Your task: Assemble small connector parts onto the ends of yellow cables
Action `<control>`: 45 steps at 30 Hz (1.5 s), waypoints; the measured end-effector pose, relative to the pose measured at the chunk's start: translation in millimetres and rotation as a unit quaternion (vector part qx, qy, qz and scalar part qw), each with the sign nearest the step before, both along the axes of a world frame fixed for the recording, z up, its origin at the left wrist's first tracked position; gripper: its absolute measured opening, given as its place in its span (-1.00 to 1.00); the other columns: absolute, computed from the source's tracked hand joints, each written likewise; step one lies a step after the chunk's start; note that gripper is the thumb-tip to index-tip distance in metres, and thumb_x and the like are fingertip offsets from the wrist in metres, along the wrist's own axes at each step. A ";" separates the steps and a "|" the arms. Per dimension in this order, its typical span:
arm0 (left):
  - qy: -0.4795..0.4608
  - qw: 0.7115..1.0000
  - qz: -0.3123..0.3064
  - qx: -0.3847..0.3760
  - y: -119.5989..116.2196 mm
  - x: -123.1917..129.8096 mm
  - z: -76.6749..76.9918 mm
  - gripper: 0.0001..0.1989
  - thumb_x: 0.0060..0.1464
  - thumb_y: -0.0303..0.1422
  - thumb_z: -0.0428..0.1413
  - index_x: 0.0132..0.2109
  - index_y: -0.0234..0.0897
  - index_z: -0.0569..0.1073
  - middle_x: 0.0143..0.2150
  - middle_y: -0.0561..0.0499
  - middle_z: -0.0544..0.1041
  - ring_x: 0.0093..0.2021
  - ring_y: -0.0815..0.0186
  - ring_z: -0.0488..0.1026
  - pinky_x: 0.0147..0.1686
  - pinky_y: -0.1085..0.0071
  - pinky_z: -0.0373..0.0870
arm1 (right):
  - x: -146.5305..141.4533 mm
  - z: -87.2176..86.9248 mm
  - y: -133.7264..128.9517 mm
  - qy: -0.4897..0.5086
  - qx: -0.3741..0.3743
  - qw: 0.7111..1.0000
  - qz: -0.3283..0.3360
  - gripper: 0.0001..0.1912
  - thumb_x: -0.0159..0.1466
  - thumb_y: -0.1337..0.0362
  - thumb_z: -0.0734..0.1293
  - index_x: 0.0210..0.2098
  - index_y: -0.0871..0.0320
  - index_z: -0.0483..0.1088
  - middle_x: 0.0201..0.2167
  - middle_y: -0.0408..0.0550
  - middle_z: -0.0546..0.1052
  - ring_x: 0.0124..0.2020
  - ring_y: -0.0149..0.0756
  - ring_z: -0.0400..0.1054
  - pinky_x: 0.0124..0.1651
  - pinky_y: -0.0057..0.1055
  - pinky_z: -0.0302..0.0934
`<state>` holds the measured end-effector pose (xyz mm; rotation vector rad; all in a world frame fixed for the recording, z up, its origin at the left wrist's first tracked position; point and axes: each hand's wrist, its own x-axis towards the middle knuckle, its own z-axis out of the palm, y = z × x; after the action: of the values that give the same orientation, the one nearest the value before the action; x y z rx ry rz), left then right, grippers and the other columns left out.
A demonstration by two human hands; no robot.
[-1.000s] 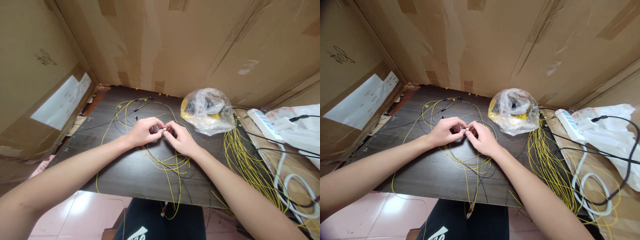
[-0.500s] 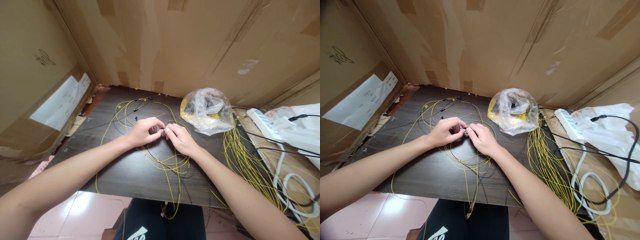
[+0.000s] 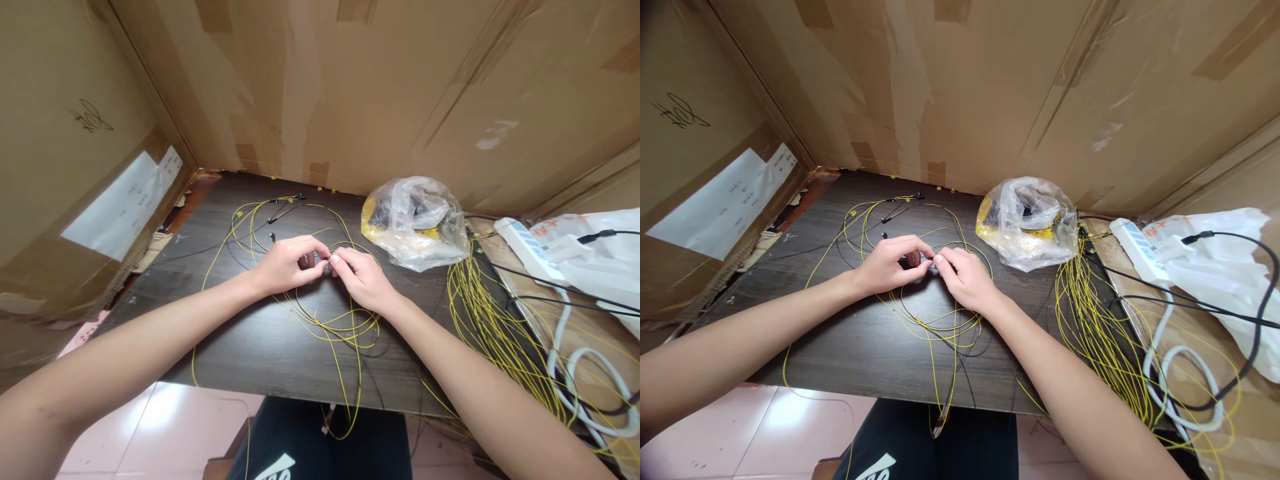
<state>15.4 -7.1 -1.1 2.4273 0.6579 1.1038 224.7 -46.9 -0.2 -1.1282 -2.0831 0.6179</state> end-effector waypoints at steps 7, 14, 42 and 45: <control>0.003 1.000 0.004 0.005 -0.2 0.1 -0.1 -0.92 0.22 -0.43 0.18 -0.16 -0.33 0.55 -0.37 0.06 0.54 -0.47 0.47 0.42 -0.39 0.55 0.40 | -0.1 -0.1 0.4 0.004 -0.006 1.000 0.002 -0.65 0.50 0.15 0.12 -0.36 0.12 0.34 -0.42 -0.08 0.48 -0.35 -0.28 0.33 -0.20 -0.32 0.16; 0.004 1.000 0.009 0.000 0.1 0.1 -0.1 -0.91 0.20 -0.43 0.16 -0.16 -0.32 0.54 -0.33 0.05 0.57 -0.48 0.47 0.43 -0.41 0.54 0.42 | -1.4 1.7 -2.3 0.029 -0.026 0.999 0.003 -0.84 0.44 0.19 0.23 -0.20 0.12 0.37 -0.37 -0.10 0.49 -0.35 -0.30 0.35 -0.24 -0.36 0.19; 0.014 1.000 -0.002 -0.001 1.4 -0.7 -0.1 -0.88 0.27 -0.38 0.17 -0.12 -0.32 0.57 -0.33 0.01 0.60 -0.46 0.44 0.46 -0.38 0.51 0.44 | 0.8 -0.8 0.6 -0.018 0.004 1.000 0.011 -0.63 0.51 0.18 0.10 -0.41 0.10 0.30 -0.44 -0.09 0.46 -0.35 -0.27 0.31 -0.19 -0.32 0.16; 0.015 1.000 0.008 -0.007 0.0 -0.1 0.7 -0.89 0.23 -0.39 0.17 -0.16 -0.32 0.56 -0.33 0.02 0.59 -0.47 0.44 0.44 -0.39 0.52 0.43 | 0.9 -1.4 1.0 -0.025 0.003 1.000 0.010 -0.63 0.51 0.18 0.11 -0.40 0.10 0.30 -0.44 -0.09 0.45 -0.35 -0.26 0.31 -0.19 -0.31 0.15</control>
<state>15.4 -7.2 -0.5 2.4345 0.6930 1.0665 225.6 -45.9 -1.6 -1.1316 -2.1396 0.5982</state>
